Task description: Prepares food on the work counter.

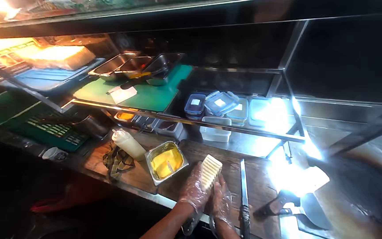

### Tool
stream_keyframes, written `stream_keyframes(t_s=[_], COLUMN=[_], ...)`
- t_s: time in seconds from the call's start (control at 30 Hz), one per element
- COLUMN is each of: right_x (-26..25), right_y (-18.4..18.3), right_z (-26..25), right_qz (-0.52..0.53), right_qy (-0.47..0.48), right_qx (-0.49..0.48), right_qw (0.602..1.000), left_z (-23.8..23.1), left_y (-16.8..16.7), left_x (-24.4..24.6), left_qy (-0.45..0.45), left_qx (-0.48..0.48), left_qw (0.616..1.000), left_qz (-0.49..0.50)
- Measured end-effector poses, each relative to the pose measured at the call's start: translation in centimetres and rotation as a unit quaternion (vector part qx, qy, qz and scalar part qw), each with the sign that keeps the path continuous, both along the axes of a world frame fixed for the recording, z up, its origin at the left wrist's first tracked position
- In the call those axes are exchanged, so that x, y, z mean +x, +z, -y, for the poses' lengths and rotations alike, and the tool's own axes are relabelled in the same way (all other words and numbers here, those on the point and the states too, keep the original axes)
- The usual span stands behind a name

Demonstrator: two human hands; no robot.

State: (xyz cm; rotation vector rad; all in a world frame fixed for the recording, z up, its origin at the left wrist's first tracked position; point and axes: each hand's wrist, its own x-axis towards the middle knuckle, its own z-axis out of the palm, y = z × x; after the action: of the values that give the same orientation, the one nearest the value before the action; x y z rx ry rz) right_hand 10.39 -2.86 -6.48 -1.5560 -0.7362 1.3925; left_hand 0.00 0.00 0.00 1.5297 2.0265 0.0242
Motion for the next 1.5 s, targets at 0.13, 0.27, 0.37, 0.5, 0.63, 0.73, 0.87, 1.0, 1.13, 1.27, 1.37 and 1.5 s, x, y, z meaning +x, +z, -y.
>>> stream_keyframes(t_s=[0.13,0.27,0.37,0.5,0.63,0.73,0.87,1.0,1.13,1.27,1.37,1.5], right_x=[0.5,2.2,5.6,5.6,-3.7,-12.3,-18.1,-17.3,-18.1,-22.1,-25.1,-26.6], right_y=[0.8,1.0,1.3,5.0,12.6,14.7,14.7,18.3,20.2,18.3,18.0,17.7], right_z=[-0.6,-0.6,1.4,2.3,-1.8,-6.4,-9.1,-8.3,-11.7,-15.4,-16.9,-17.5], right_qz=[-0.072,0.021,0.257,0.344,0.419,0.515,0.552,0.621,0.677,0.699,0.702,0.698], right_qy=[-0.017,0.006,0.078,0.082,0.294,0.466,0.572,0.565,0.552,0.589,0.629,0.663], right_qx=[-0.051,0.002,0.081,0.155,0.202,0.092,-0.012,0.039,0.110,0.116,0.031,0.004], right_qw=[0.996,1.000,0.960,0.923,0.835,0.713,0.606,0.542,0.474,0.389,0.333,0.272], left_z=[0.9,1.4,2.0,5.7,9.5,9.2,5.7,2.4,0.2,-1.3,-2.8,-3.0], left_y=[-0.9,-1.9,-1.8,-0.7,-1.3,-2.0,-2.2,-2.4,-2.8,-2.9,-2.1,-1.8], left_x=[-6.0,-9.5,-9.9,-11.4,-15.0,-18.5,-22.1,-24.8,-25.9,-26.6,-27.5,-27.7], left_qy=[0.265,0.433,0.434,0.463,0.518,0.559,0.543,0.495,0.417,0.389,0.384,0.398], left_qx=[0.049,-0.008,-0.038,-0.027,0.031,0.102,0.169,0.123,0.062,0.032,0.026,0.029], left_qw=[0.879,0.670,0.651,0.665,0.665,0.645,0.667,0.709,0.801,0.821,0.804,0.778], left_qz=[0.395,0.603,0.622,0.585,0.537,0.511,0.482,0.486,0.424,0.416,0.452,0.485])
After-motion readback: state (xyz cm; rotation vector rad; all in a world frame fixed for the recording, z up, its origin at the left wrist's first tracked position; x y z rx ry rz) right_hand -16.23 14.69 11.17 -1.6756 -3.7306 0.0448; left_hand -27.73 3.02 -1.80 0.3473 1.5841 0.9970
